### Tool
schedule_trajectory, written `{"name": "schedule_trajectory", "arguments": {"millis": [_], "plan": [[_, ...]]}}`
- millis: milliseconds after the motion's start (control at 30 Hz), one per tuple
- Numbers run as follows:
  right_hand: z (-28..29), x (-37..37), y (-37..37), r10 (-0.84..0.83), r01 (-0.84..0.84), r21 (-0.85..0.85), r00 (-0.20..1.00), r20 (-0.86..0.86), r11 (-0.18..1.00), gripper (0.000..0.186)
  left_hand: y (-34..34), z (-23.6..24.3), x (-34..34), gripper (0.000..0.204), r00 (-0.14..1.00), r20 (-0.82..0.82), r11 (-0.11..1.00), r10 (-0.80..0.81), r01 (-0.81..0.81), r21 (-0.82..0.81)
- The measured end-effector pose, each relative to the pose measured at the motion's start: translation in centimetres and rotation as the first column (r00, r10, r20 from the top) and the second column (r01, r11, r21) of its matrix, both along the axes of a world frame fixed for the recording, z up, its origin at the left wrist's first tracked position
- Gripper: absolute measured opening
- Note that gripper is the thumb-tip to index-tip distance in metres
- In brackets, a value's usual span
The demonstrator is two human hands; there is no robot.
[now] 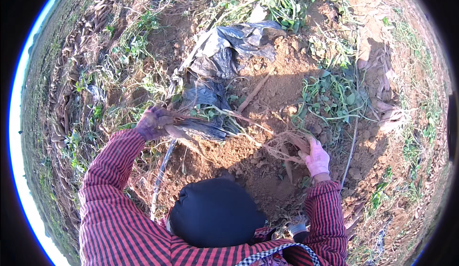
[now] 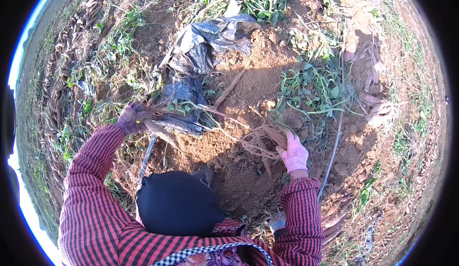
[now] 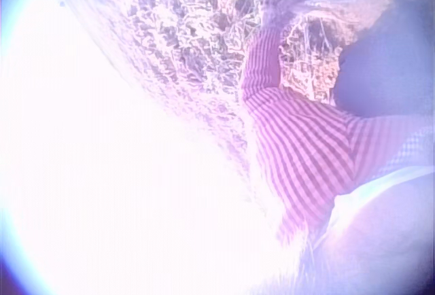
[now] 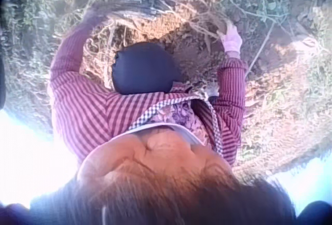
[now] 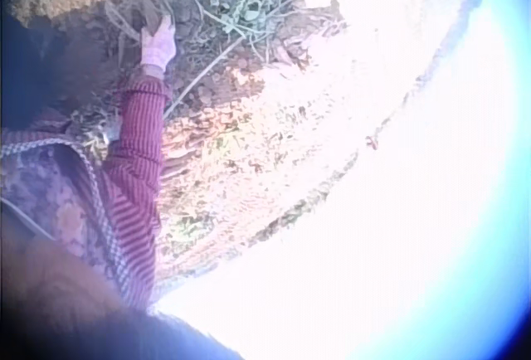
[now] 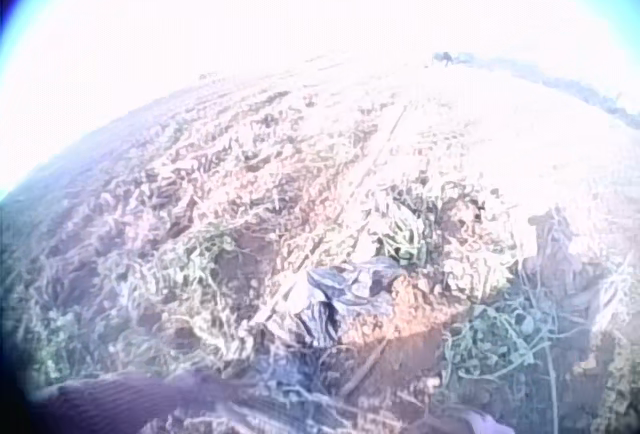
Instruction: The person digs into the soil with a hoe and by hand to unearth sweet potatoes, then separates them from the vines and places them in a pile on the ground.
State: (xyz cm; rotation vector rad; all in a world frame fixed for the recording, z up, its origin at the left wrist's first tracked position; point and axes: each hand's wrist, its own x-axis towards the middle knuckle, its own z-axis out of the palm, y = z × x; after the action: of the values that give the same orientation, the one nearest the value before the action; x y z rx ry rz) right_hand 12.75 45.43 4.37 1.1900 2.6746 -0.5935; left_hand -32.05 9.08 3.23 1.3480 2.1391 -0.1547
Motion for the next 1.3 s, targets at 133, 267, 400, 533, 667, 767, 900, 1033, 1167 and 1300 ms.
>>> {"name": "schedule_trajectory", "arguments": {"millis": [133, 267, 400, 533, 667, 767, 900, 1033, 1167, 1300], "plan": [[-0.5, 4.4, -2.5, -0.082, 0.107, -0.101, 0.970, 0.230, 0.989, 0.052, 2.3, 6.3, -0.9, 0.053, 0.624, 0.763, 0.608, 0.170, -0.676, 0.417], [1.0, -0.6, -4.7, 0.349, -0.325, 0.330, 0.937, -0.015, 0.886, 0.031, 12.8, 9.2, 1.3, 0.045, 0.363, 0.917, 0.583, -0.165, -0.714, 0.388], [5.2, -6.7, -3.8, 0.473, -0.301, 0.584, 0.866, -0.165, 0.754, 0.024, 22.7, 5.6, 10.0, 0.037, -0.159, 0.984, 0.845, 0.075, -0.514, -0.148], [6.3, -7.5, -1.1, 0.132, 0.231, 0.593, 0.854, -0.503, 0.771, 0.045, 25.6, 0.1, 16.8, 0.049, -0.063, 0.998, 0.950, -0.004, -0.313, -0.016], [1.7, -7.8, -2.0, -0.871, -0.029, -0.905, -0.284, -0.400, 0.425, 0.052, 25.2, -1.6, 19.3, 0.051, 0.113, 0.993, 0.930, -0.045, -0.358, 0.083], [-1.5, -8.6, -3.9, -0.987, -0.484, -0.866, -0.148, -0.063, 0.128, 0.051, 24.8, -0.7, 20.6, 0.050, 0.424, 0.904, 0.951, -0.047, -0.258, 0.170], [-1.4, -10.0, -4.3, -0.850, -0.366, -0.772, -0.135, -0.509, 0.520, 0.036, 24.6, 0.5, 21.1, 0.052, 0.260, 0.965, 0.977, 0.036, -0.211, 0.021], [2.7, -10.6, -4.3, -0.801, -0.020, -0.801, 0.004, -0.598, 0.598, 0.075, 23.6, 0.1, 21.7, 0.045, 0.283, 0.949, 0.979, 0.137, -0.185, -0.086], [5.9, -11.4, -5.9, 0.189, -0.142, 0.135, 0.871, -0.454, 0.981, 0.067, 21.5, -1.2, 25.2, 0.034, 0.811, 0.275, 0.796, -0.516, 0.335, 0.504], [6.8, -8.1, -4.3, 0.088, 0.105, 0.253, 0.756, -0.649, 0.962, 0.061, 20.3, -0.6, 22.2, 0.022, 0.836, 0.146, 0.827, -0.529, 0.546, -0.134]]}}
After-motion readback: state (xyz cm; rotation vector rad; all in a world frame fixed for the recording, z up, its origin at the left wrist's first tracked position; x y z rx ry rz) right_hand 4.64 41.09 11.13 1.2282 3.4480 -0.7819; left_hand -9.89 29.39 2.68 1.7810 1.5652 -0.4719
